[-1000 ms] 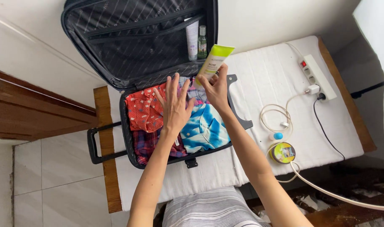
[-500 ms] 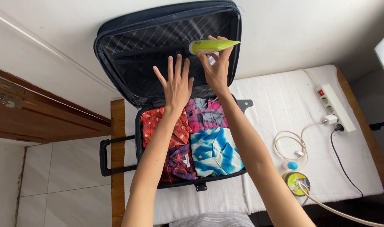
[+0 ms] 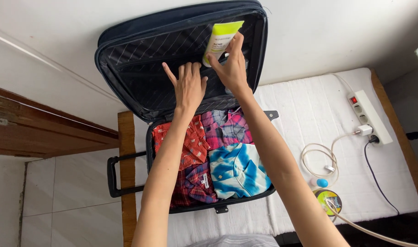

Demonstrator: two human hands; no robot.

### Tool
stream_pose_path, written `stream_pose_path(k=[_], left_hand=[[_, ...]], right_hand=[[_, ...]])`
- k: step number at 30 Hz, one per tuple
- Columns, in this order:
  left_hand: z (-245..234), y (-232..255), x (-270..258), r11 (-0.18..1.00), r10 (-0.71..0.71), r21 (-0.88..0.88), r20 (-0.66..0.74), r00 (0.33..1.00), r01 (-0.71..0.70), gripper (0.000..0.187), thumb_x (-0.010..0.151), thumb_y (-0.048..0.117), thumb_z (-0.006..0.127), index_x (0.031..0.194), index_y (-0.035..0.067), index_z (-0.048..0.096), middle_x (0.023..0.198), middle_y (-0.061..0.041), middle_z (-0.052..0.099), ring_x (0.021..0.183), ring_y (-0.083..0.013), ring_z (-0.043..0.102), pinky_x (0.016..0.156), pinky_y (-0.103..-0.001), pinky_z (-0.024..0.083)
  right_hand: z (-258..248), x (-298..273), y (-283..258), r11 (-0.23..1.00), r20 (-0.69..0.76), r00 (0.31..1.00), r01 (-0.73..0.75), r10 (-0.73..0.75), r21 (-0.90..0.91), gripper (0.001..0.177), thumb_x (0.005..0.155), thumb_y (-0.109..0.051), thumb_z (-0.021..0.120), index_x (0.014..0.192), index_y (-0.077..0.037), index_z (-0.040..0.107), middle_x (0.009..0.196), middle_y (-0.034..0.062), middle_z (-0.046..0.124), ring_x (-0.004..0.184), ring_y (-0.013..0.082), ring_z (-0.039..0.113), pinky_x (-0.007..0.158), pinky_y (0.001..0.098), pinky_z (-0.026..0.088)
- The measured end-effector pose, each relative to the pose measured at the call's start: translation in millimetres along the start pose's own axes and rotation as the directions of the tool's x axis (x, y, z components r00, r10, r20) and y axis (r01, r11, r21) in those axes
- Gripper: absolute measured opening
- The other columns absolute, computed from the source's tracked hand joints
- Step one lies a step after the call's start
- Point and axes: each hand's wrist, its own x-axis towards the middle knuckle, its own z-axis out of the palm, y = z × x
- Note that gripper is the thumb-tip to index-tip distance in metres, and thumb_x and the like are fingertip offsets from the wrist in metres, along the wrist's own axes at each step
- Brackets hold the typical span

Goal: Packing clothes and various toiletries into a suitcase.

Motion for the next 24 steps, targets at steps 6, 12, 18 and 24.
stream_pose_path(k=[6,12,18,24], left_hand=[[4,1,-6,0.998,-0.001,-0.057,-0.038,0.999,-0.001,0.024,0.094,0.019,0.074,0.113,0.008,0.065,0.108,-0.004,0.061,0.109,-0.0252,0.059,0.118,-0.076,0.002],[1,1,0,0.999,-0.02,-0.048,-0.022,1.0,0.019,0.005,0.102,0.013,0.068,0.106,0.012,0.065,0.106,-0.001,0.059,0.107,-0.0212,0.061,0.119,-0.077,0.003],[-2,8,-1,0.975,-0.011,-0.223,-0.067,0.998,-0.004,0.015,0.095,0.01,0.068,0.109,0.008,0.063,0.122,-0.004,0.063,0.111,-0.0204,0.062,0.115,-0.078,0.003],[13,-3,4,0.995,-0.018,-0.095,0.002,1.0,0.018,0.014,0.098,0.013,0.068,0.111,0.01,0.065,0.101,-0.002,0.066,0.109,-0.025,0.062,0.118,-0.075,0.007]], right_hand=[[1,6,10,1.0,0.054,0.998,-0.017,0.017,0.007,0.079,0.093,-0.005,0.084,0.145,-0.001,0.025,0.124,0.0176,0.066,0.12,0.0254,0.072,0.104,0.0354,0.061],[7,-4,22,0.998,0.053,0.998,-0.037,0.04,-0.048,0.085,0.091,-0.005,0.087,0.145,-0.003,0.022,0.131,0.0207,0.064,0.115,0.0312,0.075,0.092,0.0354,0.064],[11,-5,35,0.957,0.032,0.998,0.062,-0.055,-0.283,0.123,0.08,-0.011,0.092,0.163,-0.011,0.002,0.107,0.0114,0.07,0.096,0.029,0.076,0.089,0.0442,0.058],[5,-4,28,0.882,0.142,0.976,0.208,-0.163,-0.422,0.124,0.074,-0.009,0.089,0.167,-0.023,0.009,0.106,0.0096,0.064,0.093,0.0291,0.068,0.084,0.0416,0.056]])
